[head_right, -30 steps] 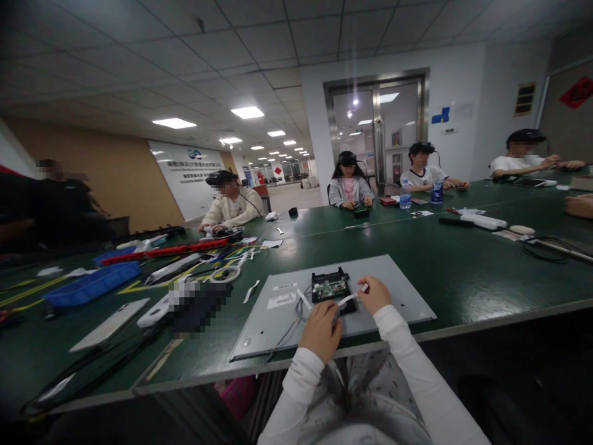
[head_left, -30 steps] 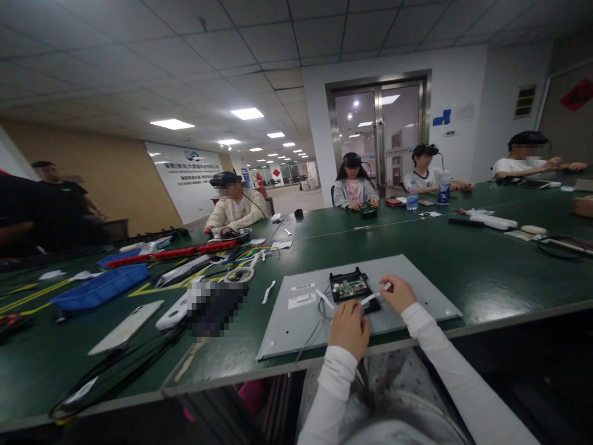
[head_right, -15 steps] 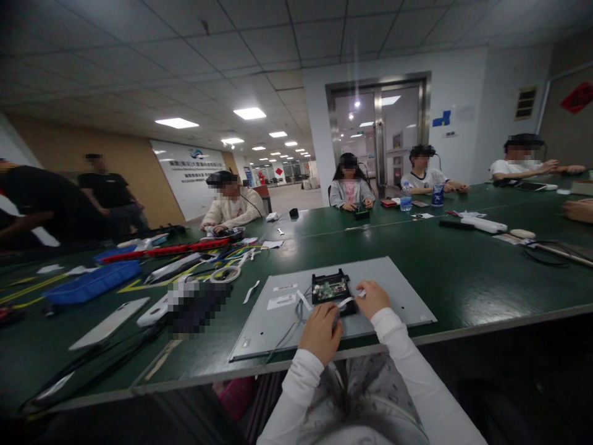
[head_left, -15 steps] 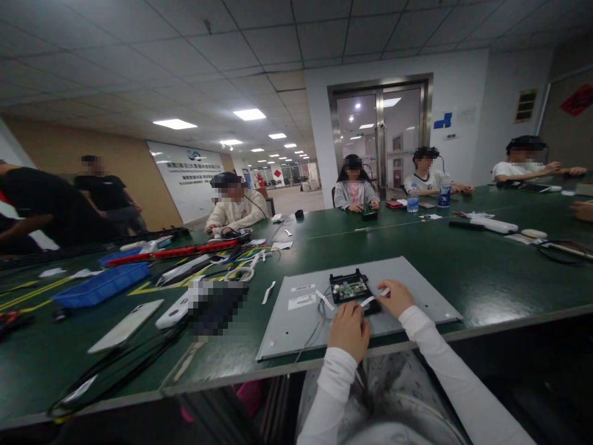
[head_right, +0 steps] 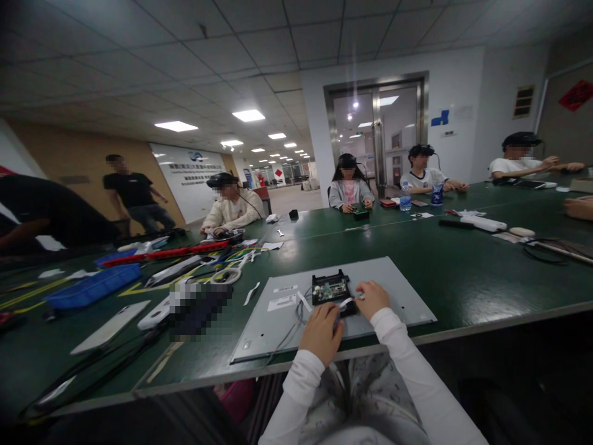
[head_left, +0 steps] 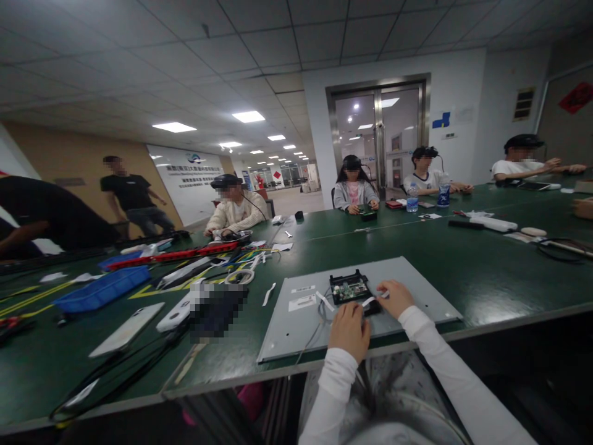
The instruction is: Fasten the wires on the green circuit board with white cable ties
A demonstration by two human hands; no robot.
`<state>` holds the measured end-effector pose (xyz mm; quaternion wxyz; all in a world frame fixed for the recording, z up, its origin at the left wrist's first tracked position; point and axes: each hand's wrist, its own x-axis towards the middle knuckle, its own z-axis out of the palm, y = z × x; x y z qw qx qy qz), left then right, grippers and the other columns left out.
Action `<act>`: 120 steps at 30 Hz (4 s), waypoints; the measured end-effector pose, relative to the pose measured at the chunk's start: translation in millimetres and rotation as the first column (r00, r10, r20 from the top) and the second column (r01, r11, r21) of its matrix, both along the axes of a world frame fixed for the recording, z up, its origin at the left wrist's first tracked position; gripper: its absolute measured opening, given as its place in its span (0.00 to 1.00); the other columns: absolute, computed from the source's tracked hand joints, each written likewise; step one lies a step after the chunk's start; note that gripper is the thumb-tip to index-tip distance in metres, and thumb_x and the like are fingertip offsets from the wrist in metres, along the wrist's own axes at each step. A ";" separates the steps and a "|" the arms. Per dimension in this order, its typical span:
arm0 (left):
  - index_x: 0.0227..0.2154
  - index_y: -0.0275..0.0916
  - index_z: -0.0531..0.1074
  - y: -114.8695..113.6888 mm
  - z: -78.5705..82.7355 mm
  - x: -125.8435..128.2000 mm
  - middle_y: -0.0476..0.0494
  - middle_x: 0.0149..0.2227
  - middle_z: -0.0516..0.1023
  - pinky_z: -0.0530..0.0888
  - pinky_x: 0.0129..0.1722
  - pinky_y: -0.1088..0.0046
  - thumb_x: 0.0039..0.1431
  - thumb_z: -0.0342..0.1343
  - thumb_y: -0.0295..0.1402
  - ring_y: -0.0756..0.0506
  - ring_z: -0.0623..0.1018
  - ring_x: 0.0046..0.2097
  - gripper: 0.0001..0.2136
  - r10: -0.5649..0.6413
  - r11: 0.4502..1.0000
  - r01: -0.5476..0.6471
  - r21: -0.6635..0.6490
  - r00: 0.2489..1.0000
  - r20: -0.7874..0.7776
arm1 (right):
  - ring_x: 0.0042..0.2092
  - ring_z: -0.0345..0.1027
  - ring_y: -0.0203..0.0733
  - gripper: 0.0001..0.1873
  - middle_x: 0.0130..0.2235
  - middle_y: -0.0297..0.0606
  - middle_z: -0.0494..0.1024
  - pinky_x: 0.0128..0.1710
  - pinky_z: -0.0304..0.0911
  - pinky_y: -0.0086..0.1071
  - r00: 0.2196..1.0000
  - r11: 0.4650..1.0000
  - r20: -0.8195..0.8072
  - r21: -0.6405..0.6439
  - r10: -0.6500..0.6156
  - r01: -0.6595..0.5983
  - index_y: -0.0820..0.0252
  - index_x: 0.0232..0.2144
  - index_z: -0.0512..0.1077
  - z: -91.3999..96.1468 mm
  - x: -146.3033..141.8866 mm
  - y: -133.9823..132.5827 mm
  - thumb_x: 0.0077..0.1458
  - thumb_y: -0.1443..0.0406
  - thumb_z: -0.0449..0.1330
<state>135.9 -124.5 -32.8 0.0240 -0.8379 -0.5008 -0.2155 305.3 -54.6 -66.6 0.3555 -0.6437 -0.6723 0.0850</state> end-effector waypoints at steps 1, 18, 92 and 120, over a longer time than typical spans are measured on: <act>0.44 0.40 0.63 -0.1 -0.1 0.2 0.42 0.45 0.63 0.60 0.48 0.64 0.54 0.42 0.34 0.44 0.61 0.48 0.15 0.003 1.000 -0.003 0.001 1.000 -0.010 | 0.38 0.62 0.37 0.10 0.34 0.36 0.70 0.38 0.53 0.28 1.000 1.000 0.006 -0.002 -0.009 0.009 0.57 0.30 0.70 0.2 -0.2 -0.3 0.39 0.66 0.57; 0.47 0.41 0.61 0.9 -5.2 0.3 0.41 0.50 0.61 0.59 0.49 0.62 0.56 0.38 0.40 0.42 0.59 0.52 0.18 0.000 0.999 0.003 0.051 0.999 -0.054 | 0.42 0.59 0.42 0.09 0.37 0.36 0.69 0.38 0.49 0.35 0.986 0.985 0.073 -0.077 -0.150 0.155 0.53 0.29 0.70 13.1 -6.5 -10.6 0.41 0.66 0.56; 0.47 0.42 0.61 -3.5 -4.9 0.6 0.41 0.48 0.60 0.59 0.48 0.62 0.55 0.38 0.44 0.42 0.59 0.51 0.20 0.109 0.993 -0.105 0.062 0.992 -0.068 | 0.26 0.68 0.30 0.12 0.34 0.33 0.72 0.32 0.59 0.24 0.897 0.996 -0.443 -0.086 -0.009 -0.033 0.59 0.34 0.64 4.6 -0.6 -0.4 0.44 0.69 0.50; 0.44 0.40 0.63 -3.5 -5.8 1.2 0.40 0.47 0.61 0.61 0.47 0.63 0.55 0.39 0.42 0.42 0.59 0.50 0.18 0.111 0.992 -0.107 0.063 0.992 -0.055 | 0.36 0.64 0.34 0.14 0.37 0.36 0.71 0.38 0.56 0.28 0.966 0.993 -0.231 -0.036 -0.117 0.112 0.58 0.36 0.65 -2.6 3.4 5.7 0.42 0.68 0.52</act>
